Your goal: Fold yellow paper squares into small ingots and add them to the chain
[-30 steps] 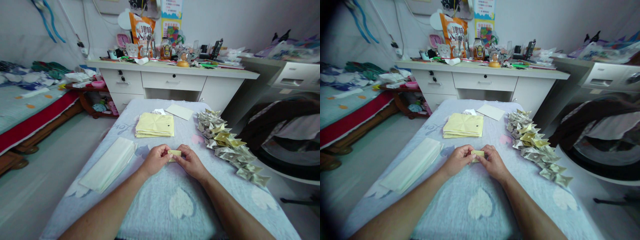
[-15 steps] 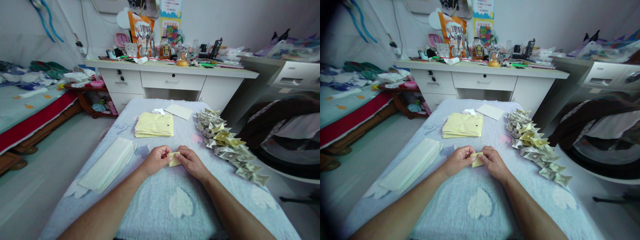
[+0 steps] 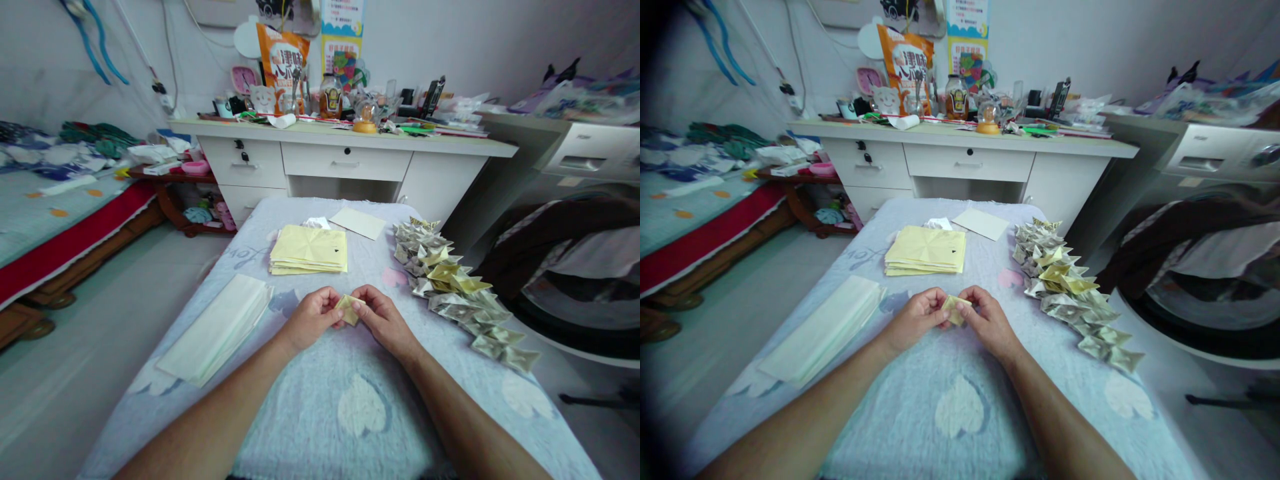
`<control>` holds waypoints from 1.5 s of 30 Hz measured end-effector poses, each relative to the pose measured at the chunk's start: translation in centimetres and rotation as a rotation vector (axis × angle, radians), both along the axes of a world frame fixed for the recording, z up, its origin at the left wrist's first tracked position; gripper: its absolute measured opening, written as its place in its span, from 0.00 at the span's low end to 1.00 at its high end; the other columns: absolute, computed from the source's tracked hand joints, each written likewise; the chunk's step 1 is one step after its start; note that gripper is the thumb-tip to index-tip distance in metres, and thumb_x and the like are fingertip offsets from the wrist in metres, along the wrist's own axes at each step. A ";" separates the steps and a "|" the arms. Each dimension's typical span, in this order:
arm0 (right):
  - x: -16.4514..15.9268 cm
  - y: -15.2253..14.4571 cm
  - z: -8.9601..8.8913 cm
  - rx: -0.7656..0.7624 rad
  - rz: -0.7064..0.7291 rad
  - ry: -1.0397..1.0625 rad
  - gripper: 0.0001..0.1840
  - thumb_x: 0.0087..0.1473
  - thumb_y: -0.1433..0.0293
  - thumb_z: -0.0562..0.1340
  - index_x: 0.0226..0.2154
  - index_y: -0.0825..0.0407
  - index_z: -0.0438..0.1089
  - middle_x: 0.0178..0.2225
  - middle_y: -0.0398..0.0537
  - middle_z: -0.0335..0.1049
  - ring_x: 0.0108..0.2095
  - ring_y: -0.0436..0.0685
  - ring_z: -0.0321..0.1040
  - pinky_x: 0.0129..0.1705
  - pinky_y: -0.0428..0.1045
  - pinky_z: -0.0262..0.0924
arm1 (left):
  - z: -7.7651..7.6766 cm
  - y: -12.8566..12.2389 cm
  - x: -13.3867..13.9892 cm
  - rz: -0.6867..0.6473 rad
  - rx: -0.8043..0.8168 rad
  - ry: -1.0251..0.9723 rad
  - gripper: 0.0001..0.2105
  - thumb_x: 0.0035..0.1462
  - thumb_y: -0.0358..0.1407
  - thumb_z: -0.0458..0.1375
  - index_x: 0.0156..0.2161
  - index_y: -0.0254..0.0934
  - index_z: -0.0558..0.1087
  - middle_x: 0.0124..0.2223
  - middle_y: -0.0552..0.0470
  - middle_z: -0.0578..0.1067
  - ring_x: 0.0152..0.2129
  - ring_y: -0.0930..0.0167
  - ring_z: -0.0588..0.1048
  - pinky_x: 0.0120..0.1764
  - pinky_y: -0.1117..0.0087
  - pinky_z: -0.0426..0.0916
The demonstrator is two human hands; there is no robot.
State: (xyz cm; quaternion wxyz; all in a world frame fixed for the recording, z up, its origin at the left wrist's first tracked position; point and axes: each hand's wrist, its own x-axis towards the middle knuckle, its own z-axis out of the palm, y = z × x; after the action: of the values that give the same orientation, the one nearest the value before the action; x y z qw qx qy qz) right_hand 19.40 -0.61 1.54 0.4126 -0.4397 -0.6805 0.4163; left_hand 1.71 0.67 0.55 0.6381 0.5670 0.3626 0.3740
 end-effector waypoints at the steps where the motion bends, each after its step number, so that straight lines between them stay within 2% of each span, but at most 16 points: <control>1: -0.1 0.0 0.0 -0.007 0.005 0.030 0.14 0.55 0.57 0.59 0.34 0.51 0.64 0.30 0.43 0.66 0.32 0.52 0.63 0.36 0.47 0.57 | 0.0 0.1 0.0 0.002 -0.007 -0.038 0.12 0.50 0.39 0.61 0.32 0.35 0.63 0.27 0.57 0.69 0.23 0.77 0.69 0.29 0.74 0.63; 4: -0.3 -0.2 -0.1 0.007 0.010 0.022 0.11 0.53 0.61 0.63 0.32 0.51 0.63 0.29 0.42 0.68 0.33 0.52 0.63 0.37 0.47 0.58 | -0.2 0.1 0.1 -0.003 -0.016 -0.067 0.12 0.51 0.38 0.60 0.34 0.35 0.62 0.29 0.55 0.71 0.26 0.75 0.71 0.32 0.72 0.65; 6: -0.4 -0.2 -0.2 0.051 -0.013 -0.039 0.08 0.53 0.64 0.61 0.29 0.51 0.63 0.27 0.41 0.66 0.31 0.51 0.63 0.36 0.47 0.57 | -0.3 0.0 0.1 0.021 0.023 0.026 0.10 0.51 0.37 0.59 0.34 0.36 0.63 0.29 0.56 0.71 0.26 0.75 0.71 0.31 0.73 0.65; 9: -0.3 -0.2 -0.3 0.196 -0.091 -0.180 0.05 0.52 0.71 0.60 0.27 0.50 0.63 0.27 0.42 0.64 0.32 0.52 0.61 0.36 0.47 0.55 | 0.1 -0.3 0.1 0.130 0.259 0.291 0.05 0.51 0.34 0.58 0.33 0.36 0.66 0.30 0.55 0.70 0.26 0.75 0.68 0.30 0.75 0.62; 11: -0.3 -0.2 -0.3 0.286 -0.123 -0.294 0.05 0.50 0.75 0.59 0.26 0.51 0.62 0.27 0.43 0.63 0.33 0.53 0.60 0.37 0.48 0.54 | 0.5 -0.5 0.0 0.185 0.439 0.409 0.04 0.50 0.31 0.58 0.34 0.36 0.69 0.35 0.53 0.70 0.28 0.74 0.68 0.31 0.74 0.62; 13: -0.3 -0.2 -0.4 0.345 -0.129 -0.411 0.07 0.47 0.79 0.58 0.26 0.51 0.62 0.27 0.44 0.63 0.34 0.55 0.59 0.36 0.48 0.52 | 0.8 -0.7 0.0 0.179 0.531 0.458 0.05 0.51 0.28 0.56 0.35 0.37 0.70 0.37 0.52 0.70 0.29 0.74 0.68 0.33 0.74 0.63; 17: -0.4 -0.2 -0.6 0.380 -0.102 -0.611 0.09 0.44 0.81 0.57 0.27 0.51 0.63 0.30 0.45 0.64 0.36 0.56 0.57 0.38 0.49 0.51 | 0.7 -0.8 0.1 0.136 0.639 0.512 0.07 0.51 0.24 0.53 0.31 0.37 0.69 0.34 0.52 0.71 0.34 0.72 0.70 0.38 0.72 0.64; 24: -0.4 -0.3 -0.8 0.341 -0.018 -0.733 0.09 0.46 0.81 0.58 0.29 0.51 0.66 0.32 0.45 0.64 0.38 0.56 0.56 0.39 0.50 0.49 | 0.0 -1.1 -0.2 0.065 0.669 0.740 0.08 0.50 0.23 0.53 0.30 0.38 0.70 0.34 0.53 0.71 0.32 0.72 0.70 0.36 0.72 0.62; 30: 0.1 -0.6 -0.6 0.286 0.042 -0.723 0.08 0.47 0.79 0.60 0.30 0.51 0.67 0.32 0.44 0.66 0.39 0.56 0.57 0.40 0.50 0.48 | -0.3 -1.3 -0.7 0.042 0.685 0.801 0.06 0.54 0.27 0.54 0.31 0.39 0.72 0.35 0.53 0.71 0.32 0.72 0.71 0.36 0.73 0.62; 36: 0.5 -0.5 -0.7 0.231 0.004 -0.664 0.01 0.53 0.72 0.62 0.30 0.51 0.69 0.34 0.46 0.65 0.39 0.56 0.57 0.41 0.51 0.49 | -0.5 -1.1 -0.7 0.051 0.676 0.852 0.05 0.57 0.33 0.55 0.32 0.39 0.72 0.33 0.53 0.70 0.31 0.71 0.70 0.35 0.71 0.61; 39: 0.5 -0.4 -0.7 0.204 -0.023 -0.650 0.04 0.55 0.69 0.61 0.30 0.51 0.70 0.36 0.47 0.65 0.40 0.56 0.58 0.41 0.51 0.50 | -0.3 -0.9 -0.5 0.085 0.694 0.878 0.06 0.57 0.35 0.54 0.31 0.38 0.73 0.34 0.52 0.71 0.35 0.69 0.69 0.38 0.69 0.60; 45: 0.1 -0.3 -0.9 0.133 -0.102 -0.697 0.06 0.56 0.68 0.60 0.29 0.51 0.71 0.37 0.47 0.64 0.41 0.56 0.57 0.42 0.51 0.50 | -0.3 -0.6 -0.3 0.154 0.661 0.983 0.07 0.57 0.37 0.55 0.31 0.39 0.73 0.36 0.51 0.71 0.39 0.66 0.67 0.41 0.64 0.57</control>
State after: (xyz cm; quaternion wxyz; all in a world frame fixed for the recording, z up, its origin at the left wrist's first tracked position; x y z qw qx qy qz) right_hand 19.54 -0.92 0.69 0.2037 -0.5610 -0.7831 0.1748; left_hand 1.42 0.09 0.26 0.1564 0.8143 0.5197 0.2060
